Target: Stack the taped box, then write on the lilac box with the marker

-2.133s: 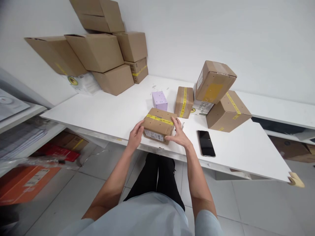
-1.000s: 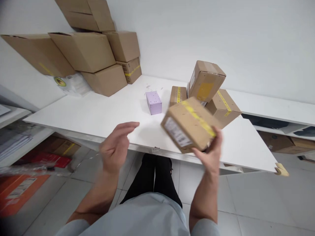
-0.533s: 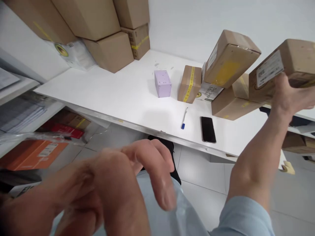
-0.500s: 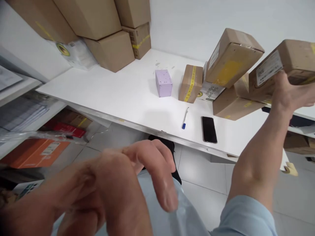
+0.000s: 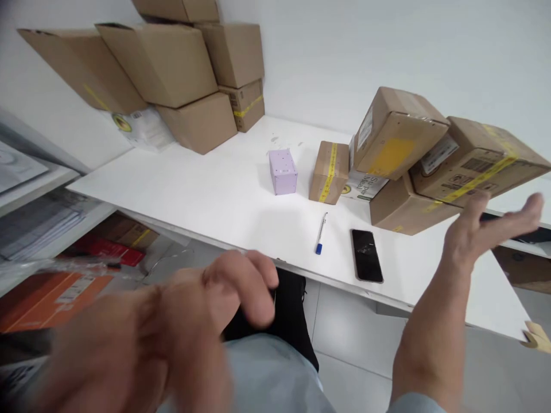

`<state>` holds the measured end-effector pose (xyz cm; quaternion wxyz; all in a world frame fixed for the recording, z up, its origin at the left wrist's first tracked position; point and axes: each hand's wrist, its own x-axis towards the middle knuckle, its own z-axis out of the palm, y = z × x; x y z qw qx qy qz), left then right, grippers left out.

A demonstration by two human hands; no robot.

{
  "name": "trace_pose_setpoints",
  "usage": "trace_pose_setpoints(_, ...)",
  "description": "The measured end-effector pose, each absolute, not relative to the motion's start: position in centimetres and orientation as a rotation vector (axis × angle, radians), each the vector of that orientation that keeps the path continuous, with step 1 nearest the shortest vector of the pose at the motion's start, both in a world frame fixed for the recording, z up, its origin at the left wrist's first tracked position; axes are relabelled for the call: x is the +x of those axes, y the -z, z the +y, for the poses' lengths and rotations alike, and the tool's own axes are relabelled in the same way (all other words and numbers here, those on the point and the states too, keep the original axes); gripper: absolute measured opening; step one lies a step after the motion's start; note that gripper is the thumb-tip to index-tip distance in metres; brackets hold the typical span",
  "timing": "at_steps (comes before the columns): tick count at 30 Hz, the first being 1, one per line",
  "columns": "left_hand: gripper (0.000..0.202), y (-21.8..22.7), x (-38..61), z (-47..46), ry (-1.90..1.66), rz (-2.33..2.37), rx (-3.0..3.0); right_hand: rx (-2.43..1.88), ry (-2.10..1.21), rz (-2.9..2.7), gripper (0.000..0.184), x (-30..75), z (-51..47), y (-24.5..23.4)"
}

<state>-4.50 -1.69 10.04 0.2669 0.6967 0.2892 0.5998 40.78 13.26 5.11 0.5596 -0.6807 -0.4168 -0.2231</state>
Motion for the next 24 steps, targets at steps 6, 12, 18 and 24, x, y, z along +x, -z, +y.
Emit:
trace_pose_setpoints(6, 0.044, -5.5, -2.3, 15.9, -1.277, 1.676, 1.962, -1.419, 0.279, -0.796, 0.056, 35.5, 2.9, 4.5)
trace_pose_setpoints(12, 0.081, -1.4, 1.5, 27.1, -0.735, 2.226, 1.913, -1.566, 0.038, -0.81, 0.045, 26.7, -4.3, 8.6)
trace_pose_setpoints(18, 0.055, -1.2, 2.2, 30.0, -0.554, 2.232, 1.885, -1.536, 0.057, -0.803, 0.034, 26.9, -6.0, 8.3)
trace_pose_setpoints(24, 0.052, 0.6, -3.5, 24.1, -0.756, 1.906, 2.048, -1.505, 0.005, -0.854, 0.029, 25.9, -5.6, 8.1)
